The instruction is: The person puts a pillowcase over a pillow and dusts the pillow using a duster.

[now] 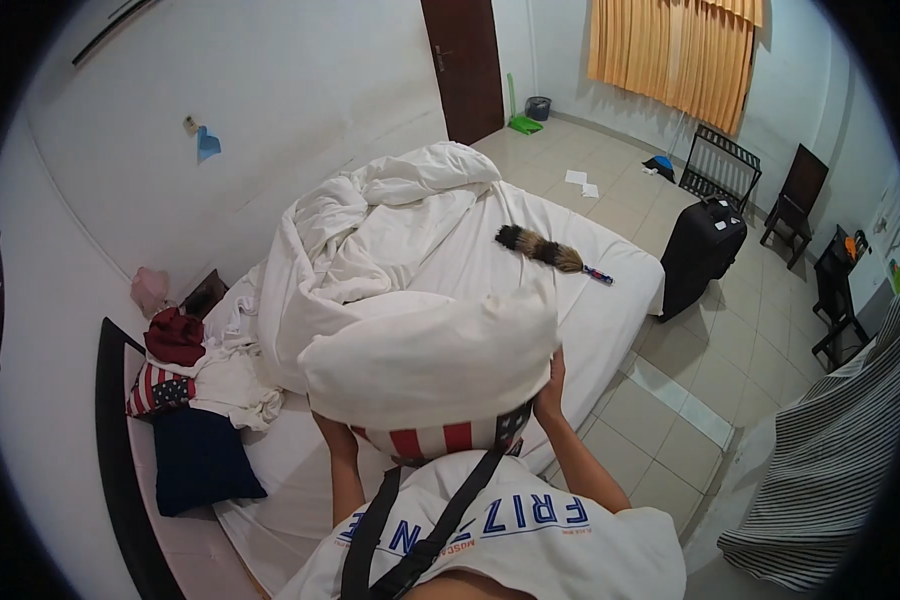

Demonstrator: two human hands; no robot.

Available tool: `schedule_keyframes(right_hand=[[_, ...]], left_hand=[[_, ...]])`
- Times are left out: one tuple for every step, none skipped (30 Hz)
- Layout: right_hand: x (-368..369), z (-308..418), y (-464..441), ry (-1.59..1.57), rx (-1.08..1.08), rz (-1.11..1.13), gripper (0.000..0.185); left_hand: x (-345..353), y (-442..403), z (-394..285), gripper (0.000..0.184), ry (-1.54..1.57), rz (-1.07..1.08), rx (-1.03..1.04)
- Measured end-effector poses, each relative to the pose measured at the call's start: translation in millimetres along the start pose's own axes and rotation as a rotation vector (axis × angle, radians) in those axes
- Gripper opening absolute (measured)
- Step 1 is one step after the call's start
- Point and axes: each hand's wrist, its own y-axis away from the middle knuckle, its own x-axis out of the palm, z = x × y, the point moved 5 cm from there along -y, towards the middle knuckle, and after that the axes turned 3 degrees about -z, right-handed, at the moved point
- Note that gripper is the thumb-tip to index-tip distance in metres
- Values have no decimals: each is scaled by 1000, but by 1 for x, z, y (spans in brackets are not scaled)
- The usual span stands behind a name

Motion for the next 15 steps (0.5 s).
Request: schedule_keyframes(right_hand=[[-2,-2,1,24,6,12,40],[-7,-7,2,49,13,25,40],[-12,-13,1,72,22,39,40],[-19,-26,-7,64,122,179,54],[-15,-23,-10,50,109,178,51],[-11,-19,-14,37,98,174,47],[-10,-17,-15,24,88,170,44],[-13,-26,-17,20,114,182,45],[-18,-39,-23,17,141,194,47],[-25,-50,-28,13,165,207,49],[-27,-47,-30,167,38,288,50],[-30,-45,-30,320,-91,369,52],[-30,-44,-31,472,-223,449,53],[-35,-52,-39,350,-131,405,53],[-37,-60,-46,230,-37,360,52]], left_hand=[[-5,-1,11,51,134,-32,-118],[-11,-1,28,49,267,-64,-238],[-16,0,40,47,399,-97,-357],[-19,-2,47,46,401,-70,-350],[-22,-4,48,45,402,-42,-344],[-24,-4,50,44,401,-13,-340],[-26,-5,53,44,432,-14,-342],[-25,-7,54,44,464,-16,-344],[-25,-9,55,44,496,-18,-347],[-24,-10,56,43,531,-15,-357],[-24,-11,60,42,536,-14,-357],[-25,-13,64,42,541,-9,-355],[-26,-16,68,41,529,-5,-352],[-27,-21,72,40,501,0,-337],[-29,-26,77,39,467,6,-321]])
